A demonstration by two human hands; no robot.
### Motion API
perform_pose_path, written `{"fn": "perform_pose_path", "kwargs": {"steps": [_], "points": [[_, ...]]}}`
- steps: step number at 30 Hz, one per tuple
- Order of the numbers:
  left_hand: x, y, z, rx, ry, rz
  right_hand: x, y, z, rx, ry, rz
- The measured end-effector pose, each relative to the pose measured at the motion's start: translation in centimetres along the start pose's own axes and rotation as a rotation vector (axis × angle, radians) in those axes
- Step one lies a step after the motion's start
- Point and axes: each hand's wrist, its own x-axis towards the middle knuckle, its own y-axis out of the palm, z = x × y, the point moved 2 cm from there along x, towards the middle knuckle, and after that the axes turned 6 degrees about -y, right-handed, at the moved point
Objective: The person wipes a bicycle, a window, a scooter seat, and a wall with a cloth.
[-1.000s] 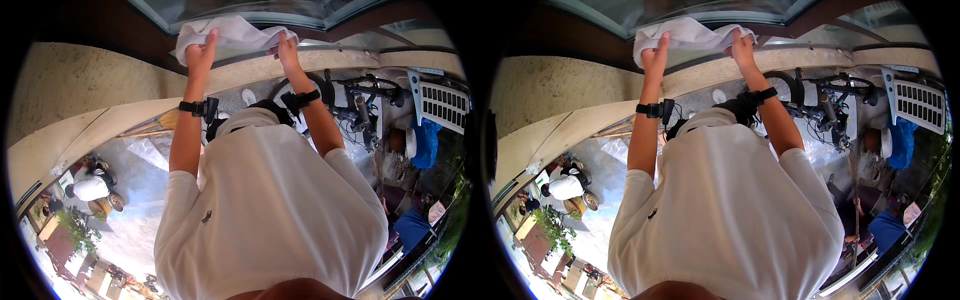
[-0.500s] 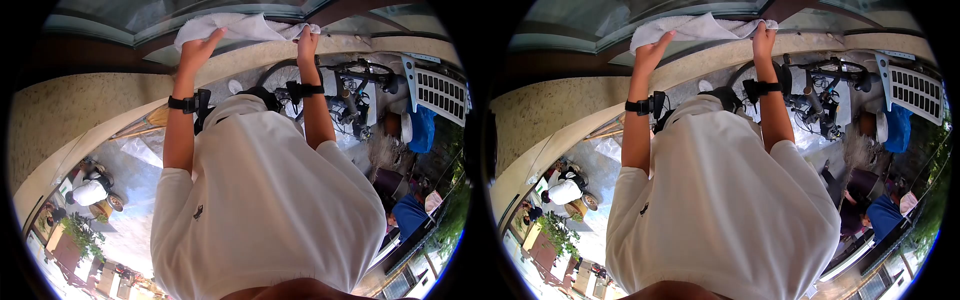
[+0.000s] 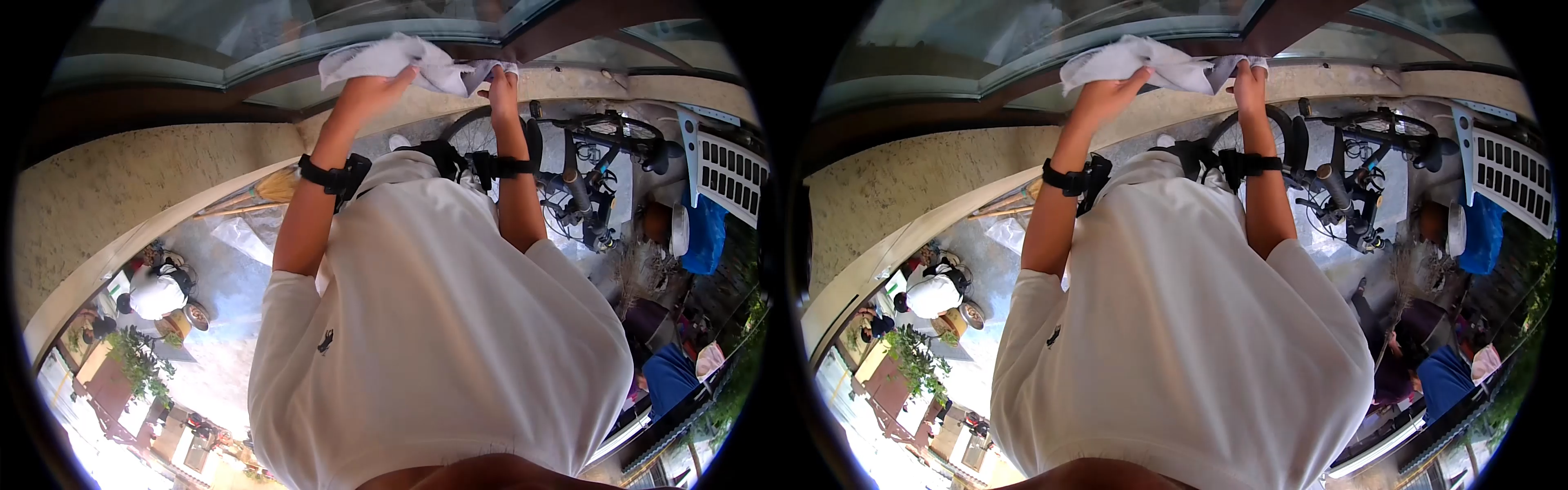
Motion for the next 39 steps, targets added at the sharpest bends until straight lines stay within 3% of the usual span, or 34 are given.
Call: {"fn": "perform_pose_path", "kwargs": {"steps": [2, 4, 5, 6, 9, 10, 12, 14, 17, 18, 20, 22, 24, 26, 29, 34, 37, 38, 39], "points": [[0.9, 1.5, 0.9, 0.152, -0.045, 0.117, 0.5, -0.4, -0.7, -0.043, 0.031, 0.019], [0.6, 3.8, 2.3, -0.159, -0.258, 0.16, 0.6, -0.6, -0.3, -0.139, -0.044, 0.219], [0.2, 4.2, 1.8, -0.159, -0.272, 0.171, 0.8, -1.2, 1.2, -0.394, -0.046, 0.265], [-0.3, 4.4, 1.1, -0.154, -0.196, 0.177, 0.1, -1.7, 2.4, -0.396, -0.033, 0.265], [0.1, 3.8, -2.7, -0.104, 0.096, 0.11, -4.0, -1.6, 9.9, -0.148, -0.374, 0.096], [-0.1, 3.3, -3.6, -0.105, 0.08, 0.113, -4.1, -1.7, 10.4, -0.15, -0.359, 0.102], [0.3, 2.1, -4.3, -0.251, -0.089, 0.114, -3.6, -1.6, 11.3, -0.063, -0.438, 0.085], [1.1, 2.0, -3.5, -0.295, -0.086, 0.061, -2.8, -0.9, 10.7, -0.013, -0.391, 0.084], [1.2, 3.0, 0.7, -0.673, -0.572, 0.067, -1.9, -0.5, 7.6, -0.103, -0.333, 0.163], [1.0, 3.0, 1.6, -0.67, -0.563, 0.07, -1.8, -0.7, 6.7, -0.1, -0.341, 0.156], [-0.3, 2.2, 2.1, -0.552, -0.777, 0.142, -2.4, -1.0, 6.2, -0.541, -0.381, 0.21], [-1.2, 0.6, 3.8, -0.504, -0.726, 0.125, -2.6, -0.7, 6.9, -0.549, -0.351, 0.23], [-2.5, -1.6, 2.7, -0.644, -0.801, 0.092, -3.0, -0.4, 9.3, -0.356, -0.595, 0.214], [-3.1, -3.5, 1.9, -0.599, -0.794, 0.029, -2.9, 0.7, 12.5, -0.268, -0.618, 0.209], [-4.2, -6.6, 2.6, -0.841, -0.762, -0.169, -3.0, 2.9, 14.7, -0.163, -0.493, 0.2], [-5.9, -6.1, 8.6, -0.861, -0.809, -0.24, -4.1, 5.7, 13.9, -0.22, -0.408, 0.4], [-6.7, -5.1, 11.0, -1.205, -0.936, -0.279, -4.4, 7.3, 12.9, -0.323, -0.386, 0.541], [-6.8, -5.4, 11.6, -1.213, -0.925, -0.307, -4.6, 8.1, 12.6, -0.318, -0.399, 0.566], [-6.9, -5.6, 12.1, -1.345, -0.775, -0.347, -5.1, 9.0, 12.4, -0.273, -0.396, 0.612]]}}
